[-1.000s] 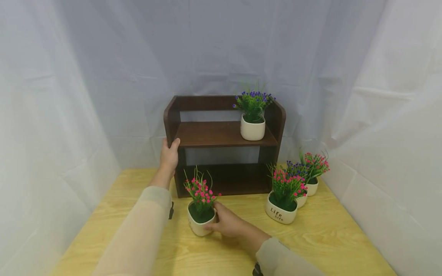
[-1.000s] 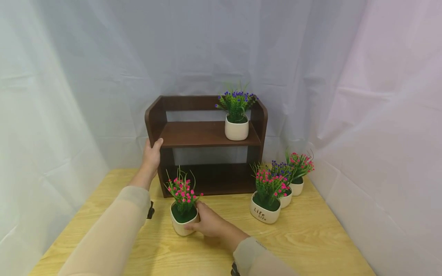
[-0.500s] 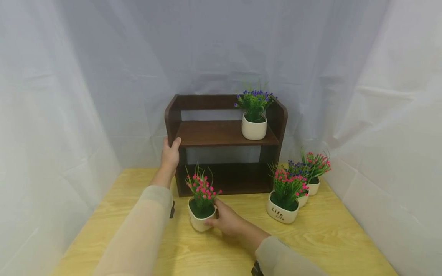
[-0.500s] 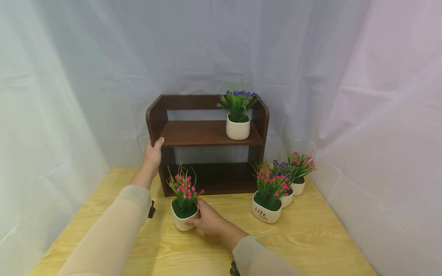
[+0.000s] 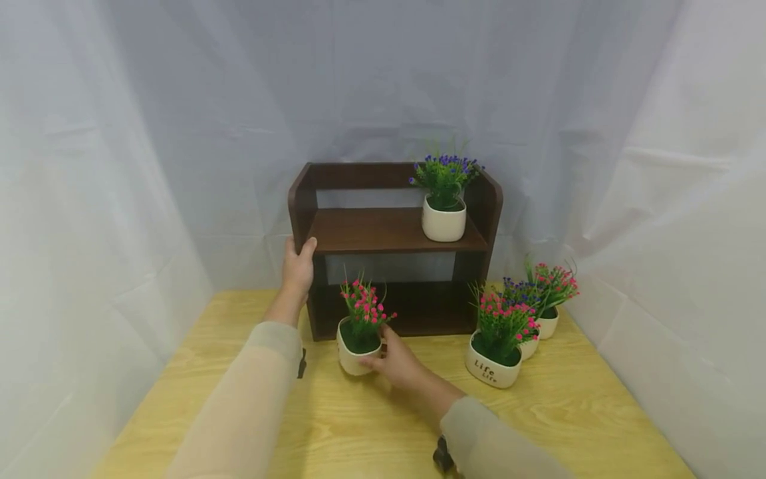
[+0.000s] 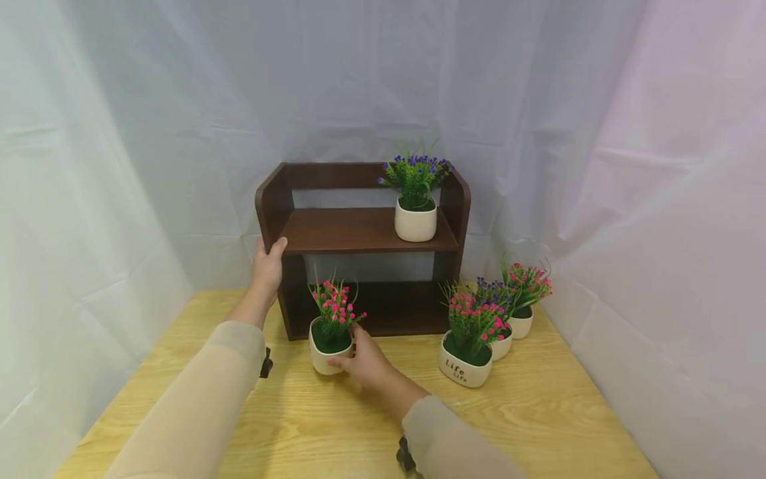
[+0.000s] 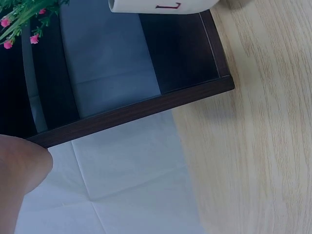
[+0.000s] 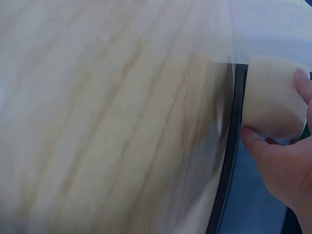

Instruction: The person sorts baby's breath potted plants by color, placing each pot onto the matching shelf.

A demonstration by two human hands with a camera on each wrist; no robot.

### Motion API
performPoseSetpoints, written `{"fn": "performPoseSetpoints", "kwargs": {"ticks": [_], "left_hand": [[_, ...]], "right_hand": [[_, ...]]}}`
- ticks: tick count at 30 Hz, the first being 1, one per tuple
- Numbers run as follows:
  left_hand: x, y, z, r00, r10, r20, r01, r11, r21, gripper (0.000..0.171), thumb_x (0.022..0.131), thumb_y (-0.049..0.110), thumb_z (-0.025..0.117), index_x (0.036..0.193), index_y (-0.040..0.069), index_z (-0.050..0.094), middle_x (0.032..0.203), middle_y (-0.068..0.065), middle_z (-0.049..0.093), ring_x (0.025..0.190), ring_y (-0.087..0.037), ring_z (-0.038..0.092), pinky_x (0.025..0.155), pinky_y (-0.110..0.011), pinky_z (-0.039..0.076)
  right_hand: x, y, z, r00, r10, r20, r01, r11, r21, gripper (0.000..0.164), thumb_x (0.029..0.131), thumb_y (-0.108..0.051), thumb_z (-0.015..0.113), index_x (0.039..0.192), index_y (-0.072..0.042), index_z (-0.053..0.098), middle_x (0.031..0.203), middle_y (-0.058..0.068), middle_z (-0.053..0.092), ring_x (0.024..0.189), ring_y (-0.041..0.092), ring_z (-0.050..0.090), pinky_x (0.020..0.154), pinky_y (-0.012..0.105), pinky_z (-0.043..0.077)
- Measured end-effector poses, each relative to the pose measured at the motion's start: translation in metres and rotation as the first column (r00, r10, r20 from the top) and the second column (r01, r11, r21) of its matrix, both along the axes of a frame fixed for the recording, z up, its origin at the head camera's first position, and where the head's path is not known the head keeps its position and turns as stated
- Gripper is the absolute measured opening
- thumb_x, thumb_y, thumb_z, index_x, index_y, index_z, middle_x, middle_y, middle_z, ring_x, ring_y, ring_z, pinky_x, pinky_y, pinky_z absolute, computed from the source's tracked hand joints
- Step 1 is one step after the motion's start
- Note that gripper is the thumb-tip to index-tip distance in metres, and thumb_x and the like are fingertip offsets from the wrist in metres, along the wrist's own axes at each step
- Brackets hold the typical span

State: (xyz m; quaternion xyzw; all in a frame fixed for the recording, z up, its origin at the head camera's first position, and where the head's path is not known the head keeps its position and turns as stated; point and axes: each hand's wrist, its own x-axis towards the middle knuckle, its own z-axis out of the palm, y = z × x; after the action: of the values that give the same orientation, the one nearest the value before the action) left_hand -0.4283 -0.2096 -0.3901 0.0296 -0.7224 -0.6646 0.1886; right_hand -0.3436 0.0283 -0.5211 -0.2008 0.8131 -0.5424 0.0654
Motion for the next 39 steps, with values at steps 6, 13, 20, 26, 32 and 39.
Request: {"fn": "performPoseSetpoints", "kwargs": {"ticks": [6, 13, 20, 26, 32, 39], "left_hand": [[0.001, 0.0, 0.001, 1.0, 0.0, -0.006, 0.0, 1.0, -0.006, 0.058, 0.112, 0.044, 0.05, 0.159, 0.012, 0.037, 0.169, -0.018, 0.041, 0.161, -0.037, 0.034, 0.134, -0.057, 0.024], [0.003, 0.0, 0.001, 1.0, 0.002, 0.018, -0.002, 1.0, -0.013, 0.058, 0.112, 0.045, 0.049, 0.16, 0.016, 0.036, 0.171, -0.016, 0.04, 0.163, -0.037, 0.032, 0.135, -0.057, 0.023], [0.004, 0.0, 0.002, 1.0, 0.008, 0.012, -0.008, 1.0, -0.011, 0.058, 0.112, 0.045, 0.05, 0.159, 0.015, 0.037, 0.17, -0.016, 0.042, 0.162, -0.037, 0.034, 0.135, -0.057, 0.024], [0.003, 0.0, 0.001, 1.0, -0.003, 0.006, 0.003, 1.0, -0.004, 0.058, 0.112, 0.044, 0.05, 0.16, 0.014, 0.036, 0.17, -0.017, 0.041, 0.162, -0.036, 0.033, 0.135, -0.056, 0.023], [0.005, 0.0, 0.002, 1.0, -0.008, 0.016, 0.008, 1.0, -0.008, 0.059, 0.112, 0.045, 0.05, 0.161, 0.016, 0.035, 0.172, -0.016, 0.039, 0.163, -0.037, 0.032, 0.135, -0.057, 0.023], [0.005, -0.001, 0.002, 0.999, -0.013, 0.031, 0.014, 1.0, -0.019, 0.058, 0.113, 0.046, 0.049, 0.162, 0.019, 0.035, 0.174, -0.014, 0.038, 0.164, -0.037, 0.03, 0.135, -0.059, 0.022]], "right_hand": [[-0.007, 0.0, -0.001, 0.996, -0.043, -0.082, 0.049, 0.996, 0.07, 0.079, 0.097, -0.019, 0.084, 0.158, 0.004, 0.039, 0.155, 0.027, 0.054, 0.146, 0.045, 0.054, 0.119, 0.059, 0.049], [-0.011, -0.002, -0.003, 0.991, -0.076, -0.11, 0.087, 0.991, 0.104, 0.083, 0.095, -0.021, 0.085, 0.159, 0.006, 0.04, 0.155, 0.03, 0.053, 0.147, 0.047, 0.052, 0.124, 0.062, 0.042], [-0.023, -0.005, -0.004, 0.983, -0.122, -0.137, 0.142, 0.979, 0.144, 0.086, 0.096, -0.025, 0.084, 0.162, 0.004, 0.038, 0.152, 0.034, 0.054, 0.145, 0.05, 0.053, 0.124, 0.064, 0.042], [-0.031, -0.005, -0.003, 0.989, -0.095, -0.112, 0.108, 0.987, 0.115, 0.087, 0.096, -0.023, 0.082, 0.164, 0.004, 0.034, 0.15, 0.035, 0.054, 0.142, 0.05, 0.054, 0.123, 0.065, 0.042], [-0.033, -0.009, -0.002, 0.99, -0.115, -0.083, 0.128, 0.975, 0.181, 0.091, 0.1, -0.025, 0.079, 0.168, 0.004, 0.026, 0.158, 0.036, 0.043, 0.149, 0.052, 0.047, 0.126, 0.065, 0.037], [-0.038, -0.014, -0.002, 0.981, -0.144, -0.131, 0.168, 0.965, 0.203, 0.089, 0.102, -0.023, 0.078, 0.167, 0.006, 0.024, 0.162, 0.035, 0.045, 0.151, 0.049, 0.048, 0.128, 0.06, 0.038]]}}
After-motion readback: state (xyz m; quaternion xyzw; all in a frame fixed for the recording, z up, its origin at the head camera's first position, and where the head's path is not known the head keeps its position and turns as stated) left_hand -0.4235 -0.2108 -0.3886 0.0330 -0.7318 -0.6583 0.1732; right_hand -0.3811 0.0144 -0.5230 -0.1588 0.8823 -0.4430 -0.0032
